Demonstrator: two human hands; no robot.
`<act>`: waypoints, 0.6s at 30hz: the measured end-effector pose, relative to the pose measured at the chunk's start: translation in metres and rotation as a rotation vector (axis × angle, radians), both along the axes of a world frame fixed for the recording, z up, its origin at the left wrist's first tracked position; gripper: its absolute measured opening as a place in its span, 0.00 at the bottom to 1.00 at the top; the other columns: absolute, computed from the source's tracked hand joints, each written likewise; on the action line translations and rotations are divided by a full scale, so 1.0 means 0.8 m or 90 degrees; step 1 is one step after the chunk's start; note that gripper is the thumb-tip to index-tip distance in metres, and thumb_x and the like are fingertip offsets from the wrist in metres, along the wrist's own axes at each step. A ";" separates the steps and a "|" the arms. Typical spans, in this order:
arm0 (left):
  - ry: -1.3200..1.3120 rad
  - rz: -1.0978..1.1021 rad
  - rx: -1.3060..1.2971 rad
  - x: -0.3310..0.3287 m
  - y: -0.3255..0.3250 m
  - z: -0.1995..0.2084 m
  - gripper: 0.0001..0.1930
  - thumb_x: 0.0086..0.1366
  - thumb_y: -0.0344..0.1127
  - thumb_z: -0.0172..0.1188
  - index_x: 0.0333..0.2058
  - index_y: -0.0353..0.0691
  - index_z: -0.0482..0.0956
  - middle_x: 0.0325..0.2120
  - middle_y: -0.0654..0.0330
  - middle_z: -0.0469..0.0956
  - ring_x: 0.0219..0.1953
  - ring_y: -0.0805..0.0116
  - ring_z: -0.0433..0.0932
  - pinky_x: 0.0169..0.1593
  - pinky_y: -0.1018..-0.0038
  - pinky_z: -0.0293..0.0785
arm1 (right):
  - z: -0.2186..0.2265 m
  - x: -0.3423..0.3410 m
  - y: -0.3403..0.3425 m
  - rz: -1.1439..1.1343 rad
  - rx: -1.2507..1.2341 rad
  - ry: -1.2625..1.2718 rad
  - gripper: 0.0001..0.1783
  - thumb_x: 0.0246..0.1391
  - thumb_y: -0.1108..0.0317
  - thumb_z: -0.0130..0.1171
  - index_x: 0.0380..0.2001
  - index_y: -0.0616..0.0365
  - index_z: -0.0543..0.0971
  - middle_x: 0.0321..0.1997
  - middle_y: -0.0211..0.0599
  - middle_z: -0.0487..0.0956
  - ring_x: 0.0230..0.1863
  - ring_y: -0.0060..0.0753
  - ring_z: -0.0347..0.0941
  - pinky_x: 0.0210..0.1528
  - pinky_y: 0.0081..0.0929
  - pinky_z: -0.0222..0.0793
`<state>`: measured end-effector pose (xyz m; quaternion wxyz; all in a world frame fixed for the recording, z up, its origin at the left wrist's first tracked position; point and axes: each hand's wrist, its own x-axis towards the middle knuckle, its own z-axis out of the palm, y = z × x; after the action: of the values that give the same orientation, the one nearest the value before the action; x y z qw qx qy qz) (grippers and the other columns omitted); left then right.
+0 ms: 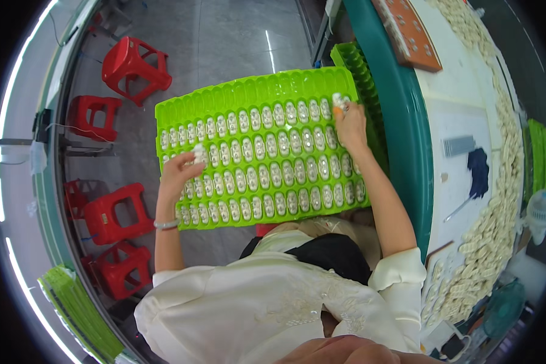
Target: The person applies glue from a glue bottle to small plastic components, then assembles them on an assembly jig.
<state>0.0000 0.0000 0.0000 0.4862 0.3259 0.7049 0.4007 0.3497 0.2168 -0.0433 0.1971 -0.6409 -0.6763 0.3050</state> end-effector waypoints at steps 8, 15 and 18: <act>0.159 0.205 0.023 -0.080 0.010 -0.017 0.16 0.51 0.34 0.67 0.35 0.27 0.79 0.25 0.63 0.79 0.26 0.80 0.74 0.30 0.82 0.69 | -0.039 -0.003 0.132 0.029 0.194 -0.330 0.19 0.42 0.59 0.67 0.26 0.66 0.76 0.31 0.56 0.75 0.32 0.58 0.74 0.35 0.46 0.70; 0.573 0.289 -0.048 -0.146 0.064 -0.027 0.17 0.47 0.40 0.69 0.34 0.35 0.82 0.24 0.59 0.81 0.26 0.73 0.79 0.34 0.77 0.73 | -0.030 -0.013 0.107 -0.021 0.146 -0.263 0.21 0.48 0.57 0.63 0.37 0.63 0.75 0.34 0.44 0.75 0.35 0.46 0.73 0.37 0.42 0.68; 0.615 0.243 -0.075 -0.159 0.095 -0.049 0.19 0.46 0.46 0.68 0.33 0.39 0.82 0.28 0.54 0.80 0.31 0.56 0.79 0.37 0.66 0.73 | -0.030 0.004 0.089 -0.060 0.127 -0.201 0.20 0.49 0.58 0.62 0.39 0.63 0.76 0.31 0.42 0.75 0.34 0.41 0.73 0.36 0.39 0.68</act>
<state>-0.1270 0.0756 -0.0391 0.0415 0.3116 0.9169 0.2461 0.3528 0.2883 -0.0671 0.1652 -0.6892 -0.6949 0.1220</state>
